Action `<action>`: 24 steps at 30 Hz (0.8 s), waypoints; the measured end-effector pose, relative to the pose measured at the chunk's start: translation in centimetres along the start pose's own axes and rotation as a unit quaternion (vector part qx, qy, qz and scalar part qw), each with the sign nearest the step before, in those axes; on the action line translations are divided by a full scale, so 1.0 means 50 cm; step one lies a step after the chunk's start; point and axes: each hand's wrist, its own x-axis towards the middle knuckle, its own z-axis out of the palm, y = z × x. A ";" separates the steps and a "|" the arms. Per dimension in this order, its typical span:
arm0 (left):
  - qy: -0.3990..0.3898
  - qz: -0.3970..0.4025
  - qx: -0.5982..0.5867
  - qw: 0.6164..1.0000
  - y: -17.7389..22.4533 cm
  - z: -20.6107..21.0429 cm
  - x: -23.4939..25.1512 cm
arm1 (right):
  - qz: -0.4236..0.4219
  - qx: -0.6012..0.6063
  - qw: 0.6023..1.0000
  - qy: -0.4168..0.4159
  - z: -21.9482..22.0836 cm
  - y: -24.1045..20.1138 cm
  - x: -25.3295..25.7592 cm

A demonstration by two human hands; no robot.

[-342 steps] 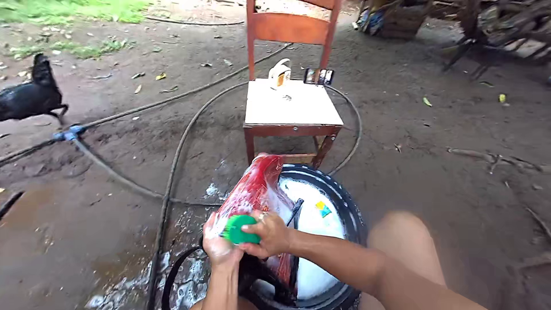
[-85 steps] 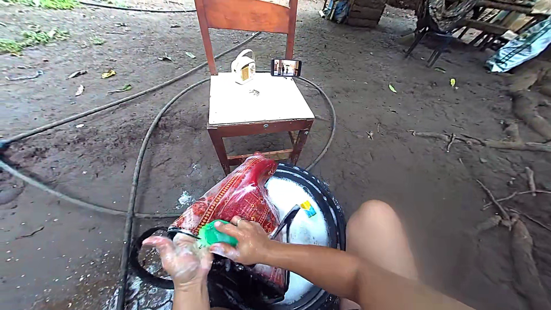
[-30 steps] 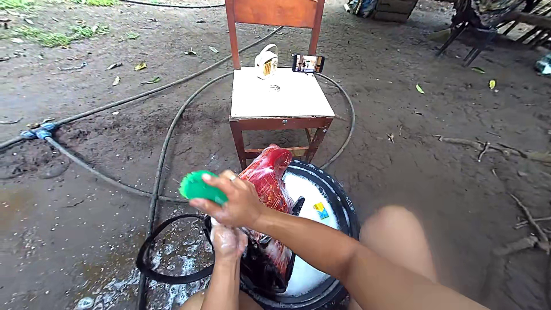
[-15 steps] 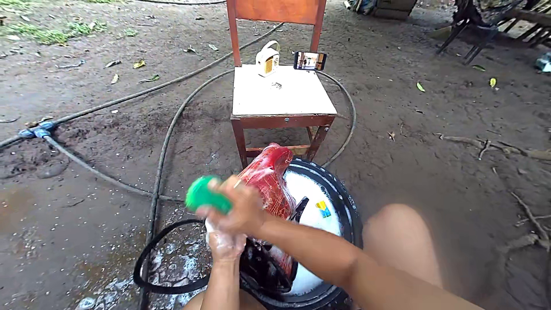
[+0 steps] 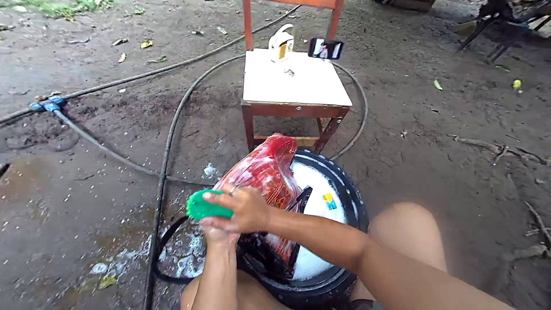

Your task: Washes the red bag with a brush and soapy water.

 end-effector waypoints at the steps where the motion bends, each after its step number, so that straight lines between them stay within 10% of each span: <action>1: 0.001 -0.002 0.022 1.000 0.005 0.002 0.003 | -0.035 -0.014 0.999 0.008 0.000 0.019 -0.004; 8: 0.116 -0.032 0.088 0.989 0.029 -0.016 0.033 | 0.386 -0.147 0.911 0.002 -0.190 0.284 -0.029; 15: 0.131 -0.080 0.077 0.985 0.052 -0.027 0.038 | 0.662 -0.075 0.727 0.164 -0.168 0.323 -0.423; 24: 0.076 -0.036 0.172 0.981 0.032 -0.049 0.050 | 0.809 -0.053 0.565 -0.153 -0.077 0.292 -0.585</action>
